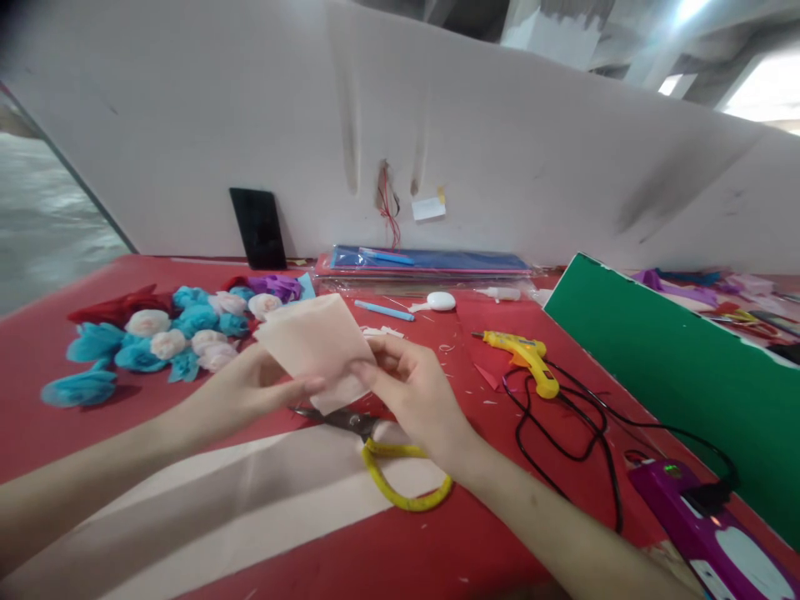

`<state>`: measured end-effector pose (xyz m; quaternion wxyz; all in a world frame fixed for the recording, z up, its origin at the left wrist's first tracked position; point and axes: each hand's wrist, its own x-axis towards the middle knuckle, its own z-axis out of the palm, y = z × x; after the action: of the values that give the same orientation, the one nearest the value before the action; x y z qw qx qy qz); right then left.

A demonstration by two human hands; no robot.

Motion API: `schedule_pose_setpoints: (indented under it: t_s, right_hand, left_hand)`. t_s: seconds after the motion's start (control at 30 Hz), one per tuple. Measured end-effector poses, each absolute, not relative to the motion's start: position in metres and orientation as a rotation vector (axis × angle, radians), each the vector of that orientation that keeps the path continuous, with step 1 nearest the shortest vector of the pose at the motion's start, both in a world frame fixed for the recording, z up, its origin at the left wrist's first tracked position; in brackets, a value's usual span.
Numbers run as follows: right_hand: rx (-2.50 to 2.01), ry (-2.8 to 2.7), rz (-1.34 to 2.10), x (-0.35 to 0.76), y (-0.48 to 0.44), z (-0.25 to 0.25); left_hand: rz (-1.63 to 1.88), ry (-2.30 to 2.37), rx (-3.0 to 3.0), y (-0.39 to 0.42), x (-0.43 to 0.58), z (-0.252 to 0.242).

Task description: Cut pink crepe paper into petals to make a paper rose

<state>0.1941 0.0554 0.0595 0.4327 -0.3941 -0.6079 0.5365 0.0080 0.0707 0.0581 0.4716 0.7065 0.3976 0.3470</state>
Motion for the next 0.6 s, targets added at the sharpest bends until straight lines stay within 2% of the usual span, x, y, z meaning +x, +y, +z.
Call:
schedule_pose_setpoints:
  t_s: [0.23, 0.6]
  right_hand:
    - [-0.957, -1.577, 1.321, 0.1941, 0.0577, 0.0580]
    - [-0.949, -1.550, 1.542, 0.1899, 0.0550, 0.0575]
  left_hand:
    - [0.942, 0.924, 2.178, 0.0730, 0.0027, 0.0574]
    - [0.773, 0.992, 1.922, 0.0689, 0.0042, 0.0580]
